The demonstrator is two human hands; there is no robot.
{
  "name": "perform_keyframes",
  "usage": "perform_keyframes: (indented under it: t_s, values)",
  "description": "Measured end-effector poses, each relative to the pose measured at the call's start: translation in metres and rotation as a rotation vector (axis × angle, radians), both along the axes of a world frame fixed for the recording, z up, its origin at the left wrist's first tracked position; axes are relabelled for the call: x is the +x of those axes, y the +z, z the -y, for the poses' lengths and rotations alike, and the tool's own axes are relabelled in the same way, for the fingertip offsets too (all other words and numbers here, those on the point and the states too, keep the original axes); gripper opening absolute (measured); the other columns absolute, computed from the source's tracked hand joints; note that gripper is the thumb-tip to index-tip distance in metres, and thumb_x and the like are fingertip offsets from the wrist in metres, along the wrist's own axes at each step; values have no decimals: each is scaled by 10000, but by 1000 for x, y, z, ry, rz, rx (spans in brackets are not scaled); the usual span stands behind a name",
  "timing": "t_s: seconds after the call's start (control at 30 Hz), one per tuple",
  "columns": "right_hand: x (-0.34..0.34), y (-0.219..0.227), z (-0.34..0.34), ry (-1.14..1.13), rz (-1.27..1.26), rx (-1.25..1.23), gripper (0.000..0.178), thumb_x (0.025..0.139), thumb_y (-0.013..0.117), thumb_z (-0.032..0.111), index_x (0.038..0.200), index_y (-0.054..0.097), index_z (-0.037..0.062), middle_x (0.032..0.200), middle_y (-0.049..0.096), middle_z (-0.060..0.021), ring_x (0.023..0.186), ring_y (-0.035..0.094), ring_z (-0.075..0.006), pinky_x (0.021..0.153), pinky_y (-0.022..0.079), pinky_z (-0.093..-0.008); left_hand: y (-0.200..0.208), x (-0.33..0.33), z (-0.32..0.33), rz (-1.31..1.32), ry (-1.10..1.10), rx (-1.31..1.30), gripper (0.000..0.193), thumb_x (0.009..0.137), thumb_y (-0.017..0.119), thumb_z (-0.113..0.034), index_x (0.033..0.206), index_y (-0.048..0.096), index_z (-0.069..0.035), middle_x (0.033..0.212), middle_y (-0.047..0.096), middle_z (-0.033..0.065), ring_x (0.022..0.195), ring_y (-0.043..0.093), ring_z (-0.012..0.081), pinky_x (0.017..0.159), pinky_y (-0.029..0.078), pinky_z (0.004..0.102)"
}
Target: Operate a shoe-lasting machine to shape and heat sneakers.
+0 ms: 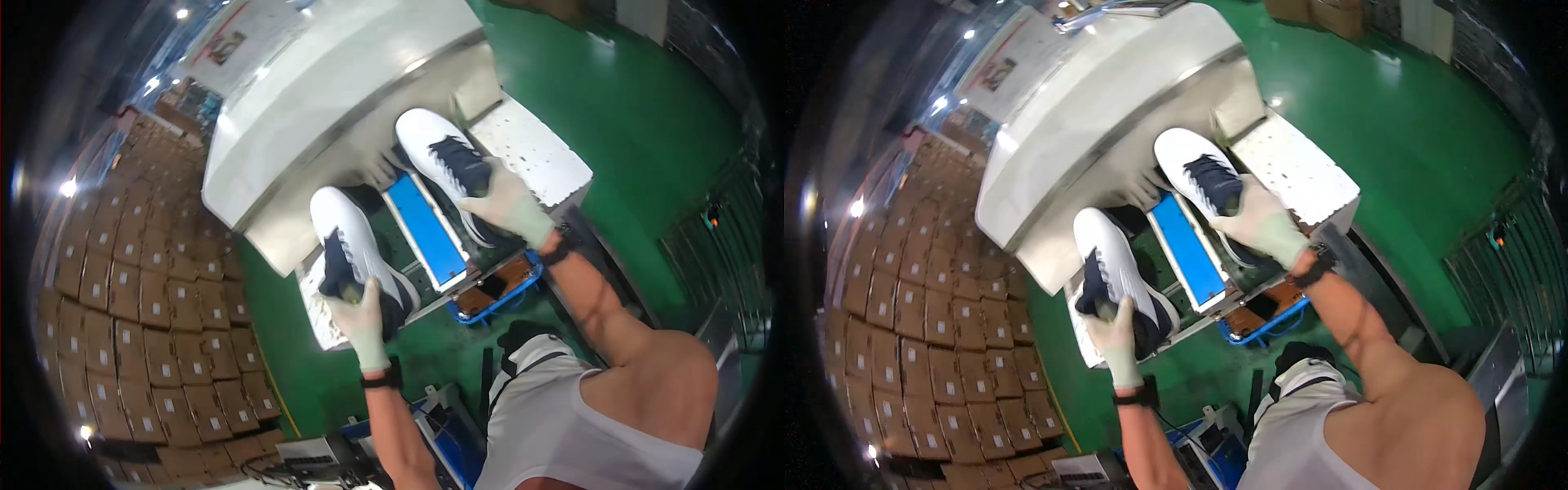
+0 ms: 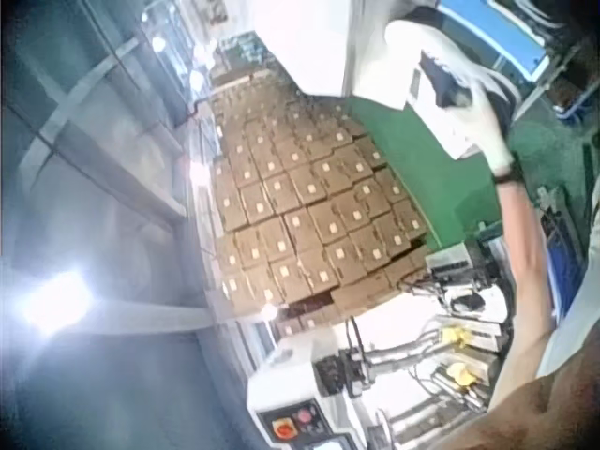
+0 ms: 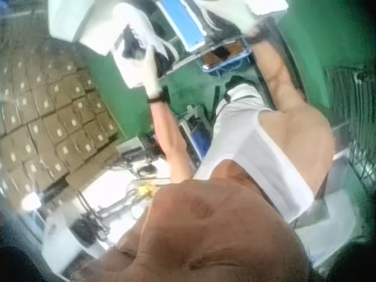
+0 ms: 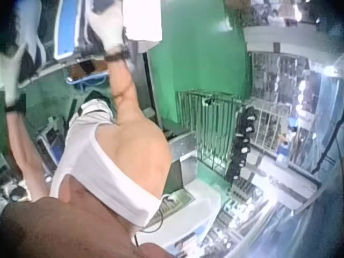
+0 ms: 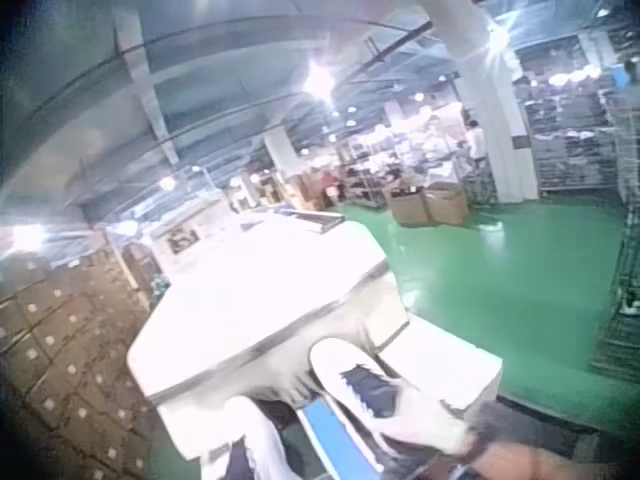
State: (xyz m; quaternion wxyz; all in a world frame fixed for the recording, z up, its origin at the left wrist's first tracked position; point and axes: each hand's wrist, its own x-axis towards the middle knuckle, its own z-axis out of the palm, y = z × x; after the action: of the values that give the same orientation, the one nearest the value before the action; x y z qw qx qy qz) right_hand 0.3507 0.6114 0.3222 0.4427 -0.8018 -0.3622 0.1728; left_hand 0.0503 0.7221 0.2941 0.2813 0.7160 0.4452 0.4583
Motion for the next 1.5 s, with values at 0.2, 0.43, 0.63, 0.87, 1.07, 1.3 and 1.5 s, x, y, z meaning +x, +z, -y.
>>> perform_keyframes:
  t_s: [0.2, 0.43, 0.63, 0.87, 1.07, 1.3, 1.5]
  values:
    - [44, -47, -91, 203, 300, -236, 840, 894, 655, 400, 1479, 340, -114, 1434, 459, -363, 1301, 524, -477, 1076, 460, -492, -38, 48, -103, -305, 47, 1, 676, 954, 681, -262, 1464, 433, 105, 1369, 594, 317, 1259, 597, 426, 1095, 439, 445]
    - [54, -41, -135, 21, 269, -176, 778, 895, 617, 423, 1412, 418, -124, 1362, 529, -372, 1226, 582, -476, 1077, 469, -469, -45, 85, -183, -500, 80, 6, 686, 921, 707, -353, 1393, 505, 103, 1296, 622, 349, 1208, 615, 469, 1037, 484, 468]
    - [-10, -49, -110, 160, 462, 585, 583, 909, 717, 182, 1390, 514, -75, 1381, 569, -272, 1331, 528, -403, 1150, 407, -437, -35, 49, -91, -104, -4, 199, 665, 977, 677, -266, 1463, 427, 112, 1473, 507, 299, 1380, 498, 396, 1168, 381, 443]
    - [-223, -94, -21, 1388, -417, -141, 518, 943, 687, 183, 1385, 571, -61, 1353, 649, -236, 1270, 634, -308, 1085, 480, -387, -118, -114, 187, -183, 156, -512, 402, 963, 663, -264, 1293, 622, -39, 1230, 683, 228, 1133, 666, 396, 975, 538, 440]
    - [-322, -136, 60, 2239, -170, -680, 536, 961, 679, 247, 1374, 571, -77, 1294, 685, -233, 1225, 661, -295, 1049, 500, -354, -189, -162, 549, -61, 1458, -903, 390, 986, 625, -318, 1253, 661, -36, 1152, 712, 224, 1062, 690, 389, 927, 544, 438]
    - [-436, -188, 169, 2546, 323, -640, 549, 943, 683, 242, 1363, 568, -91, 1301, 674, -256, 1224, 661, -313, 1038, 512, -376, -277, 32, 897, 741, 2770, -625, 432, 947, 662, -236, 1234, 620, 84, 1151, 710, 263, 1098, 682, 382, 964, 527, 422]
    - [-434, -296, 220, 2515, 819, -328, 444, 884, 679, 265, 1164, 677, -80, 1118, 716, -283, 1094, 688, -409, 970, 541, -443, -366, 116, 942, 728, 2932, -873, 525, 900, 660, -167, 1344, 536, 84, 1249, 626, 276, 1187, 604, 411, 1056, 473, 462]
